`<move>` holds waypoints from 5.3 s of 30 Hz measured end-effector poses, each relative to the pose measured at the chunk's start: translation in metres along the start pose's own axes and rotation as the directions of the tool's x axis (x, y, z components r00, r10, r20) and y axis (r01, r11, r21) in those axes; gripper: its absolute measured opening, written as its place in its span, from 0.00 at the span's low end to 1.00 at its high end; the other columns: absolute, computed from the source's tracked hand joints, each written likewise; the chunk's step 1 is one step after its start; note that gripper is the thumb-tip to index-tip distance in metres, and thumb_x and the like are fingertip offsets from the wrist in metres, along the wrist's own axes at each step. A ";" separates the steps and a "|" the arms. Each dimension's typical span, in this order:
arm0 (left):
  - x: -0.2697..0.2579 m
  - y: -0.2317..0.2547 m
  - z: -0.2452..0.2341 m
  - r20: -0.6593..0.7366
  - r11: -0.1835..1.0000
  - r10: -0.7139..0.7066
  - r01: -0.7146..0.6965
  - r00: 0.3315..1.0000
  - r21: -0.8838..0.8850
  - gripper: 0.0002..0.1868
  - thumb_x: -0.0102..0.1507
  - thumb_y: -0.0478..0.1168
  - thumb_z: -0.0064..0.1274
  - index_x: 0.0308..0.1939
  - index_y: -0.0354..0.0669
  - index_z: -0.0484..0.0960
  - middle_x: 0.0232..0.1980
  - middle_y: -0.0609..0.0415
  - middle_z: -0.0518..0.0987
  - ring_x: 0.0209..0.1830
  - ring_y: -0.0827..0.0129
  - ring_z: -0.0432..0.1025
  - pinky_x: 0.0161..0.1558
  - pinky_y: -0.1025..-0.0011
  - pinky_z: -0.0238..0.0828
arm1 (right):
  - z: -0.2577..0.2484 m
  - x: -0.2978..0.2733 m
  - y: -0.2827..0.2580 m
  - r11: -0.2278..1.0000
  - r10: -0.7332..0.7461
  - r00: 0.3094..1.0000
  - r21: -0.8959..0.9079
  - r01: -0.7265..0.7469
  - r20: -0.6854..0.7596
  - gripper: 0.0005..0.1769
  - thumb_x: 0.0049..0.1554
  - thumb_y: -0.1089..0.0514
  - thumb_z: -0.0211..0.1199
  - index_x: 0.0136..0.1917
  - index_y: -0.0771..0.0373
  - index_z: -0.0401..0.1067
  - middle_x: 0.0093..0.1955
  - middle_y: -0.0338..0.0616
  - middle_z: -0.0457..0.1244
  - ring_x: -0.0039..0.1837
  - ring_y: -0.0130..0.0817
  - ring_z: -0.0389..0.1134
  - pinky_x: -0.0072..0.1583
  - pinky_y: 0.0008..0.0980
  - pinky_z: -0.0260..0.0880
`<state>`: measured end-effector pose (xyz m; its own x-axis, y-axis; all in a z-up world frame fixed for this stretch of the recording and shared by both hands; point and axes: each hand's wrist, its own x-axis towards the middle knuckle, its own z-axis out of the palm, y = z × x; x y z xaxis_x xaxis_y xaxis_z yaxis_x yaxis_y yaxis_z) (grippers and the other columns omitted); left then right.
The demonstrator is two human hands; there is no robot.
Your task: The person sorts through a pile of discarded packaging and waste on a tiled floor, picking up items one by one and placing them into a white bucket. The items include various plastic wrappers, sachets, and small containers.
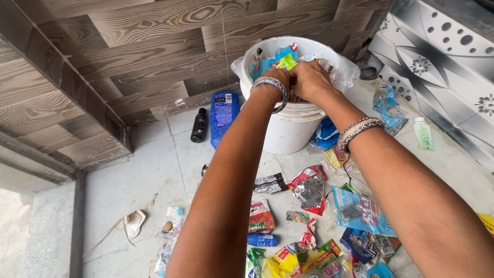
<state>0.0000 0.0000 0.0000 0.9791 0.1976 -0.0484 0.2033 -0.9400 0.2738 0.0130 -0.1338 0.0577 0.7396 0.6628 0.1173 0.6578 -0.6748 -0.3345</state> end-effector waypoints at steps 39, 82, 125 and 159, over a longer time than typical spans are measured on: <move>-0.032 0.210 -0.075 -0.385 0.906 0.156 -0.287 0.910 -0.311 0.21 0.59 0.42 0.56 0.57 0.52 0.77 0.59 0.44 0.78 0.59 0.53 0.75 0.58 0.59 0.72 | -0.195 -0.090 0.084 0.935 -0.023 0.973 -0.351 -0.061 -0.231 0.12 0.52 0.67 0.65 0.48 0.56 0.83 0.45 0.53 0.71 0.49 0.51 0.73 0.56 0.45 0.72; 0.115 0.286 0.244 0.029 0.916 -0.149 0.149 0.988 -0.373 0.23 0.59 0.38 0.51 0.58 0.35 0.74 0.58 0.27 0.76 0.62 0.40 0.72 0.63 0.54 0.69 | 0.031 -0.016 0.443 0.930 0.191 0.972 0.292 -0.223 0.134 0.09 0.51 0.61 0.73 0.48 0.57 0.83 0.47 0.44 0.73 0.48 0.31 0.75 0.55 0.30 0.74; 0.167 0.246 0.349 0.158 0.867 -0.178 0.231 0.971 -0.442 0.27 0.59 0.37 0.49 0.63 0.38 0.72 0.62 0.30 0.75 0.67 0.42 0.69 0.66 0.57 0.66 | 0.139 -0.003 0.464 0.677 0.500 0.839 0.508 -0.533 0.214 0.14 0.51 0.57 0.77 0.48 0.65 0.80 0.45 0.48 0.72 0.43 0.30 0.70 0.44 0.31 0.71; 0.078 0.256 0.054 -0.271 0.914 -0.115 -0.005 0.956 -0.406 0.23 0.58 0.34 0.49 0.58 0.32 0.74 0.58 0.28 0.78 0.65 0.41 0.70 0.66 0.56 0.66 | -0.136 -0.026 0.294 0.873 0.273 0.954 0.448 -0.193 -0.122 0.08 0.52 0.62 0.74 0.46 0.63 0.81 0.40 0.41 0.71 0.38 0.25 0.67 0.41 0.29 0.69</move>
<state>0.1287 -0.2403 0.0141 0.9100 0.3724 0.1825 0.1772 -0.7470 0.6408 0.2060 -0.3935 0.0830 0.9029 0.4083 0.1345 0.3677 -0.5714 -0.7336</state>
